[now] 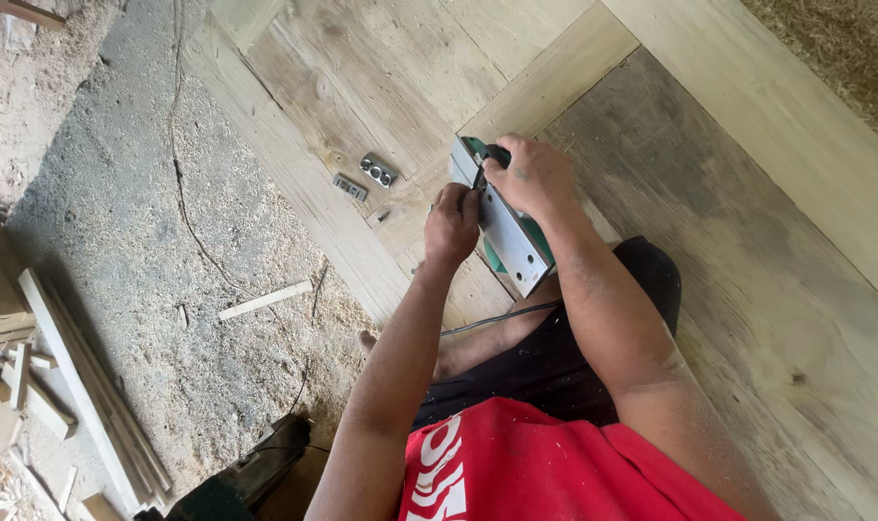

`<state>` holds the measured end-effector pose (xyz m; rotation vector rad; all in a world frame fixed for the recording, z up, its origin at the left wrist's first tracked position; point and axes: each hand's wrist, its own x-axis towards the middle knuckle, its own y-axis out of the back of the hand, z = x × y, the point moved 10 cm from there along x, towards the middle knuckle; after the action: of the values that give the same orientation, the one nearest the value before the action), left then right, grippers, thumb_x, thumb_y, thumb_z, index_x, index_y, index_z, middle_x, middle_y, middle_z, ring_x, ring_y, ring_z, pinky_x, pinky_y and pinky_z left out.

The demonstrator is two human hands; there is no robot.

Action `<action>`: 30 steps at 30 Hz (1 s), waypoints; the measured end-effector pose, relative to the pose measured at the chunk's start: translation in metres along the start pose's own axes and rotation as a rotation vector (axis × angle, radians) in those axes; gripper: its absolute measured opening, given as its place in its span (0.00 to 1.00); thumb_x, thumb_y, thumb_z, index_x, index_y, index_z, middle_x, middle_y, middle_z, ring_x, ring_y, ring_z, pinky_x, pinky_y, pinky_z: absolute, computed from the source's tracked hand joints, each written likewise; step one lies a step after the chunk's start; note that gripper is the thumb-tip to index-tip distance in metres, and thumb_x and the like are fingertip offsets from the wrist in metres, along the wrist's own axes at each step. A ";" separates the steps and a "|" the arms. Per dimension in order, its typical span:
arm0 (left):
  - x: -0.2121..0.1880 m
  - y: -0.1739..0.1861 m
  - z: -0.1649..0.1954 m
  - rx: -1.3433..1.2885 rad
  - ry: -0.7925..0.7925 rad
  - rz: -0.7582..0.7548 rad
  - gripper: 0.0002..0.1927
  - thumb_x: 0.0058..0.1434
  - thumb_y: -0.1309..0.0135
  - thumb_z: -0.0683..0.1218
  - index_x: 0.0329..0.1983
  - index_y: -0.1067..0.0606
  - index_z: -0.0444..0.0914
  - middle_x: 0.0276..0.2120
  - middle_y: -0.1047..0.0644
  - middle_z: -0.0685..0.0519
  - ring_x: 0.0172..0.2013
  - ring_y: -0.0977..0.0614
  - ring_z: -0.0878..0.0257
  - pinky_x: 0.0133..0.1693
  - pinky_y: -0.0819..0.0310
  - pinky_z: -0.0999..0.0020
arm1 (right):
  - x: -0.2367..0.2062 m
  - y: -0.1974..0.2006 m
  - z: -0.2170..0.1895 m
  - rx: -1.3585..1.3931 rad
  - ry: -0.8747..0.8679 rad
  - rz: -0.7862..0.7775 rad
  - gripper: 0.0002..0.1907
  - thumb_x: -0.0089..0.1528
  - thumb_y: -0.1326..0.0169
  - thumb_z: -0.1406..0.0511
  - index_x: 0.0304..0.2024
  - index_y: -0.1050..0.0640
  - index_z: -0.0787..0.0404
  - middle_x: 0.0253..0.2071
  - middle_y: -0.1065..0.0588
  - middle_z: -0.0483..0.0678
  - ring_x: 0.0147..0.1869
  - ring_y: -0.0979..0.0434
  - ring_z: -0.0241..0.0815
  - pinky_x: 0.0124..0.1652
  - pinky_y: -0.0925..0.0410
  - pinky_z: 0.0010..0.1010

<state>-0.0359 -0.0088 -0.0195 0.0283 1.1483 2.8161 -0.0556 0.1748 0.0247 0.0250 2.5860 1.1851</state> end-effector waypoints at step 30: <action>0.007 0.027 -0.008 -0.092 0.240 0.035 0.18 0.75 0.57 0.56 0.43 0.26 0.38 0.37 0.19 0.34 0.41 0.18 0.37 0.45 0.23 0.45 | 0.005 -0.007 -0.008 -0.133 -0.039 -0.079 0.26 0.64 0.48 0.49 0.62 0.22 0.49 0.45 0.18 0.57 0.48 0.17 0.54 0.47 0.26 0.48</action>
<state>-0.0461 -0.0327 -0.0060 -0.3070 1.0673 2.9623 -0.0624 0.1648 0.0234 -0.0813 2.4455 1.3118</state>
